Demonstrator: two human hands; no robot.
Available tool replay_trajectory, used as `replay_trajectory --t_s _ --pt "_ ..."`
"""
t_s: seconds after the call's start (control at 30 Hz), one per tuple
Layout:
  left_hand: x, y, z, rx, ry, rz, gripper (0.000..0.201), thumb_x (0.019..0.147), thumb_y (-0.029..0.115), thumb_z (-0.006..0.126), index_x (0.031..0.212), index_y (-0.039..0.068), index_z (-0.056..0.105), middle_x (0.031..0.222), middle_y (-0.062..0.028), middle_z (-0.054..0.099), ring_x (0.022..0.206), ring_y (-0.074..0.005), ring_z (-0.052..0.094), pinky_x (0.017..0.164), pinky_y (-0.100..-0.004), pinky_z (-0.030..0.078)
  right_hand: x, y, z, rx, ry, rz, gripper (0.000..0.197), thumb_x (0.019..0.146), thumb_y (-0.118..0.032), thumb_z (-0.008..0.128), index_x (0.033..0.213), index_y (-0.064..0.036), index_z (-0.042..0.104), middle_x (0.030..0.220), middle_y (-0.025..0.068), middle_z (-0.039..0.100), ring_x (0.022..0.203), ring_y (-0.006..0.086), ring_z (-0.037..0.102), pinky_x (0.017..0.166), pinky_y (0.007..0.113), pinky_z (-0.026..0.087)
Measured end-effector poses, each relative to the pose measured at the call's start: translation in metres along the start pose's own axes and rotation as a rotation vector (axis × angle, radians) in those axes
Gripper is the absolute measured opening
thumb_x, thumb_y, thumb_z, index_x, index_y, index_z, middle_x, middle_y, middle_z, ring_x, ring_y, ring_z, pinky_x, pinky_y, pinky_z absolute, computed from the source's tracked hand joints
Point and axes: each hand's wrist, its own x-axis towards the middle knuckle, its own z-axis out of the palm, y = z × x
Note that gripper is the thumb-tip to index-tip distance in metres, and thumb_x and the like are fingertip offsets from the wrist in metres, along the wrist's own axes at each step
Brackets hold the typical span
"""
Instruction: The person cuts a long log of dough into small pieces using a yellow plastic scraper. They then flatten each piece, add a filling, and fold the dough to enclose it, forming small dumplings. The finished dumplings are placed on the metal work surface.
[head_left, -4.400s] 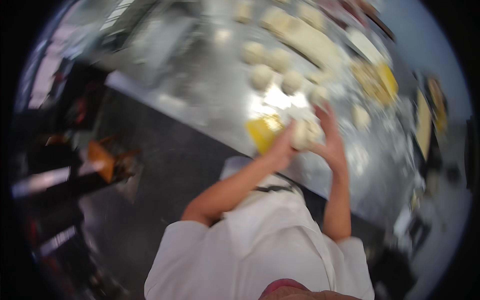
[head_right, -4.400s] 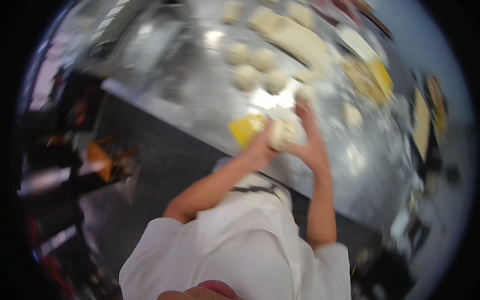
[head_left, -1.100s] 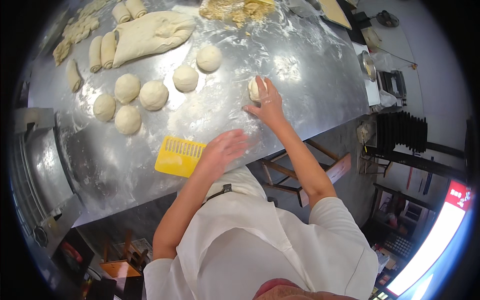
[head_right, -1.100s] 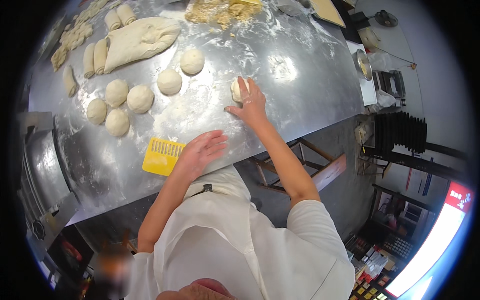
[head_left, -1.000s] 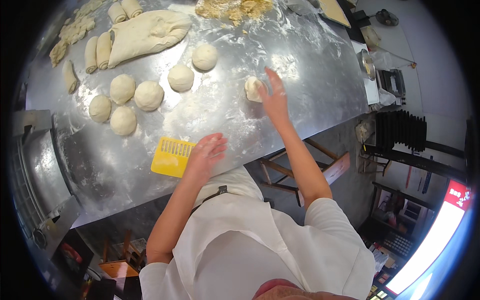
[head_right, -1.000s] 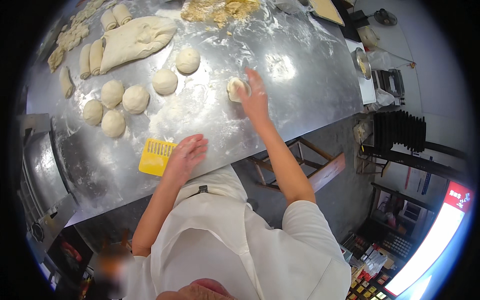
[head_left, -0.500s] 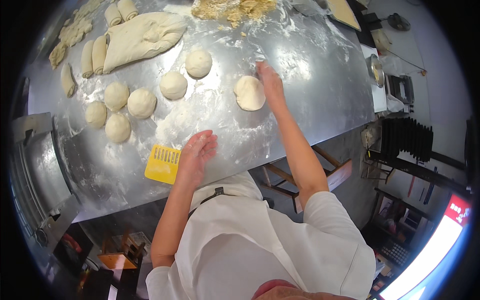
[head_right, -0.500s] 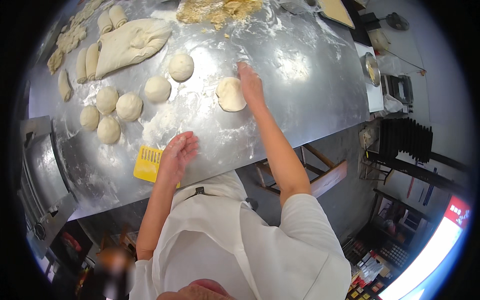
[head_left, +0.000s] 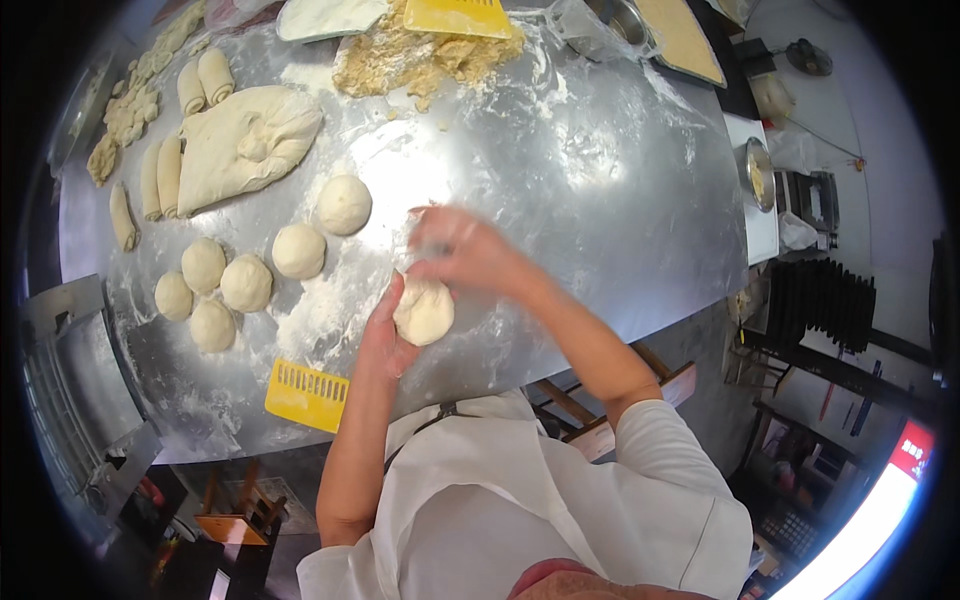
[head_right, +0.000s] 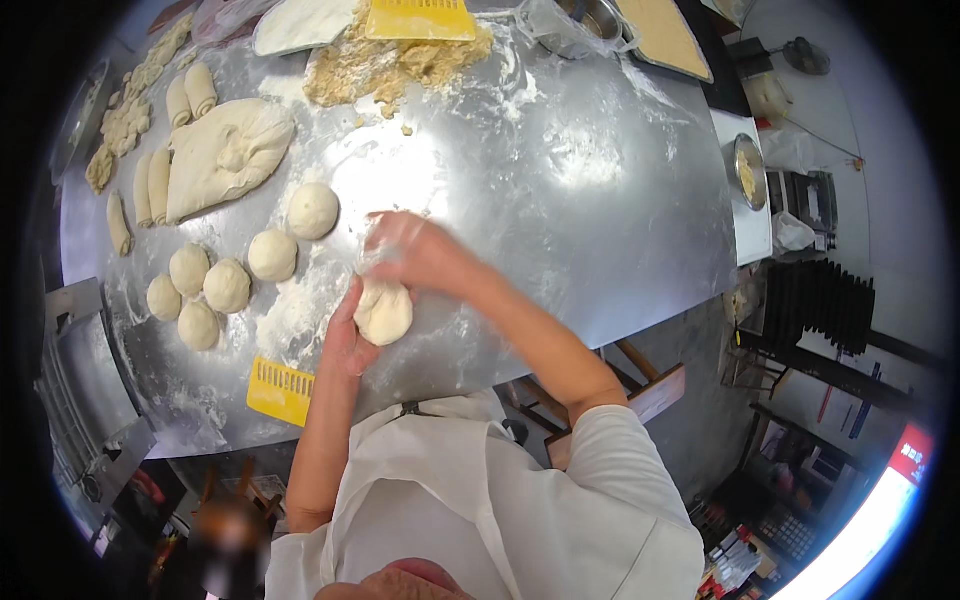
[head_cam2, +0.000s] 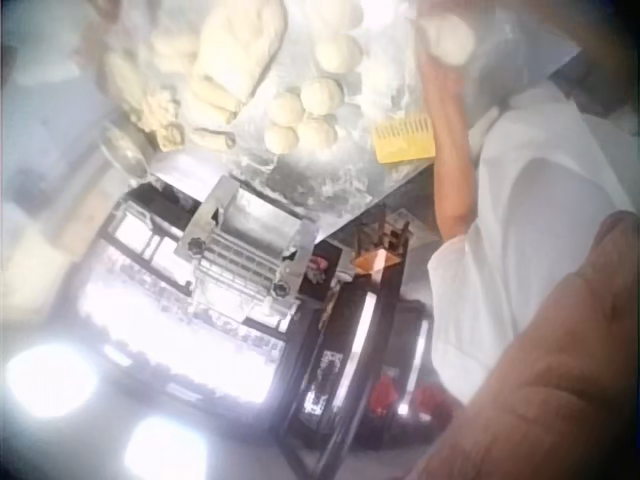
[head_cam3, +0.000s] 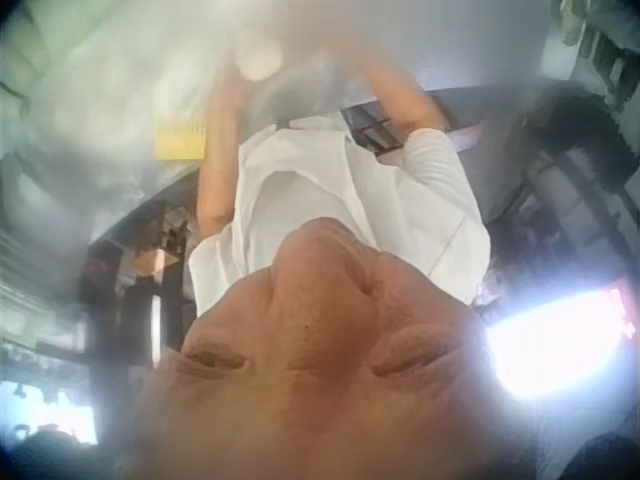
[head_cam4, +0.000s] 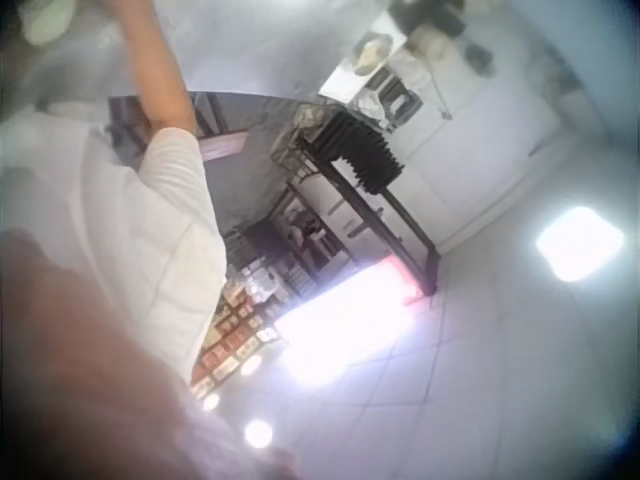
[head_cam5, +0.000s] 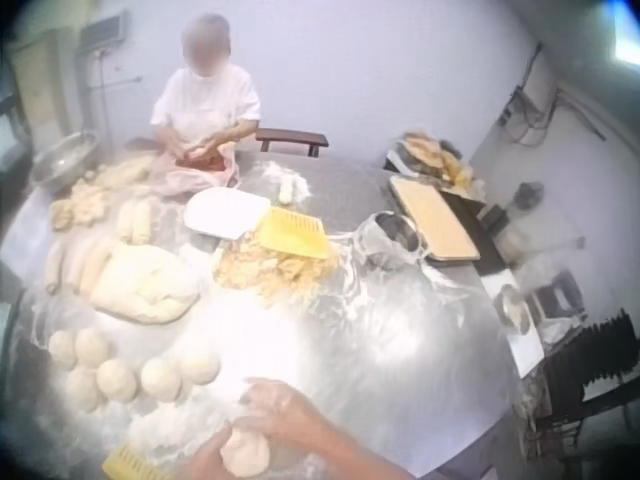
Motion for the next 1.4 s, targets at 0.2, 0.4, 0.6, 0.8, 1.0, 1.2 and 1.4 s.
replay_trajectory --t_s 0.2,0.4,0.6,0.8,1.0,1.2,1.4 --pt "0.012 -0.023 0.026 0.004 0.026 0.137 0.05 0.106 0.042 0.05 0.142 0.007 0.049 0.131 -0.0175 0.06 0.123 -0.0327 0.058 0.106 -0.044 0.048 0.131 0.135 -0.102 -0.309 0.726 0.452 0.102 0.082 -0.049 0.08 0.152 0.0073 0.031 0.138 0.0343 0.049 0.131 0.036 0.052 0.107 0.046 0.045" --pt "0.019 -0.042 0.032 0.031 0.115 0.182 0.047 0.101 0.038 0.061 0.137 0.008 0.053 0.129 -0.0147 0.063 0.12 -0.0248 0.06 0.103 -0.0389 0.049 0.219 0.119 -0.053 -0.192 1.137 0.586 0.097 0.08 -0.036 0.081 0.15 0.0068 0.03 0.136 0.0314 0.046 0.127 0.0442 0.05 0.104 0.047 0.046" --pt "0.031 -0.042 0.04 0.148 0.179 0.195 0.047 0.101 0.031 0.062 0.139 0.004 0.053 0.132 -0.0135 0.061 0.122 -0.0266 0.06 0.107 -0.0397 0.048 0.194 0.141 -0.055 -0.271 0.973 0.365 0.057 0.083 -0.028 0.077 0.127 0.0022 0.058 0.13 0.0252 0.054 0.109 0.0437 0.06 0.095 0.047 0.051" --pt "0.077 -0.012 0.067 0.255 0.245 0.424 0.046 0.101 0.025 0.064 0.14 0.004 0.052 0.132 -0.01 0.061 0.121 -0.0247 0.06 0.105 -0.0411 0.05 0.16 0.16 -0.076 -0.444 0.803 -0.03 0.053 0.081 -0.037 0.08 0.112 0.0042 0.068 0.113 0.0245 0.066 0.1 0.0347 0.068 0.085 0.043 0.055" --pt "0.123 0.025 0.105 0.253 0.107 0.562 0.054 0.107 0.044 0.048 0.144 0.005 0.046 0.141 -0.0099 0.054 0.132 -0.0242 0.052 0.114 -0.0419 0.041 0.091 0.083 -0.124 0.379 0.292 0.446 0.053 0.083 -0.033 0.079 0.118 0.0044 0.065 0.113 0.0195 0.071 0.096 0.0254 0.07 0.082 0.034 0.056" --pt "0.159 0.015 0.128 0.565 0.154 0.677 0.043 0.106 0.034 0.055 0.137 0.007 0.047 0.127 -0.0072 0.06 0.115 -0.0195 0.061 0.099 -0.0367 0.053 0.046 0.048 -0.051 -0.196 0.324 0.131 0.045 0.097 -0.011 0.059 0.137 0.0066 0.051 0.113 0.0236 0.06 0.098 0.0421 0.063 0.084 0.046 0.054" --pt "0.139 0.018 0.086 0.088 0.092 0.455 0.04 0.105 0.029 0.058 0.136 0.005 0.051 0.13 -0.009 0.062 0.118 -0.0225 0.062 0.102 -0.0386 0.052 0.035 0.035 -0.079 0.214 0.018 0.15 0.051 0.092 -0.012 0.069 0.138 0.0036 0.053 0.102 0.0149 0.063 0.088 0.0279 0.063 0.081 0.038 0.054"
